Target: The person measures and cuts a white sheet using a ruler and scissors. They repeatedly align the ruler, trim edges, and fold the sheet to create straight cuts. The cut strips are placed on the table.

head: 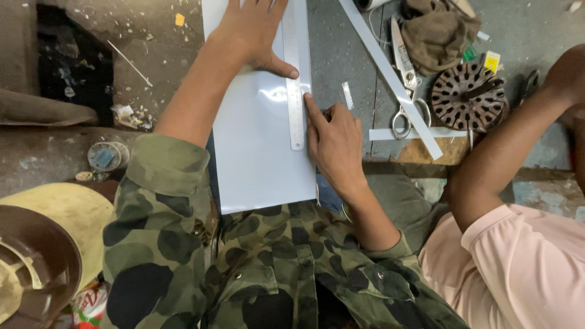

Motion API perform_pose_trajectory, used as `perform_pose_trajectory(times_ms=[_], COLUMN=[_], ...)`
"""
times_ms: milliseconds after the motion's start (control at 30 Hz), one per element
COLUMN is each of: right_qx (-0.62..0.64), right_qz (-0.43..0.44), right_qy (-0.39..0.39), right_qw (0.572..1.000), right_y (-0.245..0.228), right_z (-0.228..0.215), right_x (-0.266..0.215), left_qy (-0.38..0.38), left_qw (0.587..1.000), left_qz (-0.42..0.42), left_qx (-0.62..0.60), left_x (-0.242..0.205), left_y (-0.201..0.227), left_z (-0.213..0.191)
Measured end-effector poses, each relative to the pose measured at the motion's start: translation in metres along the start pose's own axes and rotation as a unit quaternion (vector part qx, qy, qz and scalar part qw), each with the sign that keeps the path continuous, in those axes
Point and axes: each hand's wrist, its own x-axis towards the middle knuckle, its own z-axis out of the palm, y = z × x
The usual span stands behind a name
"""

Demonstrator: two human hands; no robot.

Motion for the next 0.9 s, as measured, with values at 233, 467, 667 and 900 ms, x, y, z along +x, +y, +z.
perform_pose_trajectory(times_ms=[233,467,667,900], right_qx=[-0.049,-0.020,-0.010,-0.031], right_qz=[-0.010,-0.049,-0.072,-0.033], right_qy=[0.054,0.110,0.090,0.027], right_qw=[0.997,0.992,0.993,0.999], right_y=[0.028,0.068,0.043,-0.004], right_z=[0.031,0.074,0.043,-0.004], right_x=[0.096,0.202,0.127,0.009], left_qy=[-0.040,-0.056,-0.052,-0.028], left_qw=[0.998,0.997,0.998,0.999], left_qz=[-0.019,-0.028,-0.028,-0.024], left_qx=[0.036,0.037,0.021,0.020], left_x=[0.008,0.004,0.003,0.004], left_y=[0.001,0.007,0.007,0.004], left_z=[-0.006,-0.014,-0.013,-0.005])
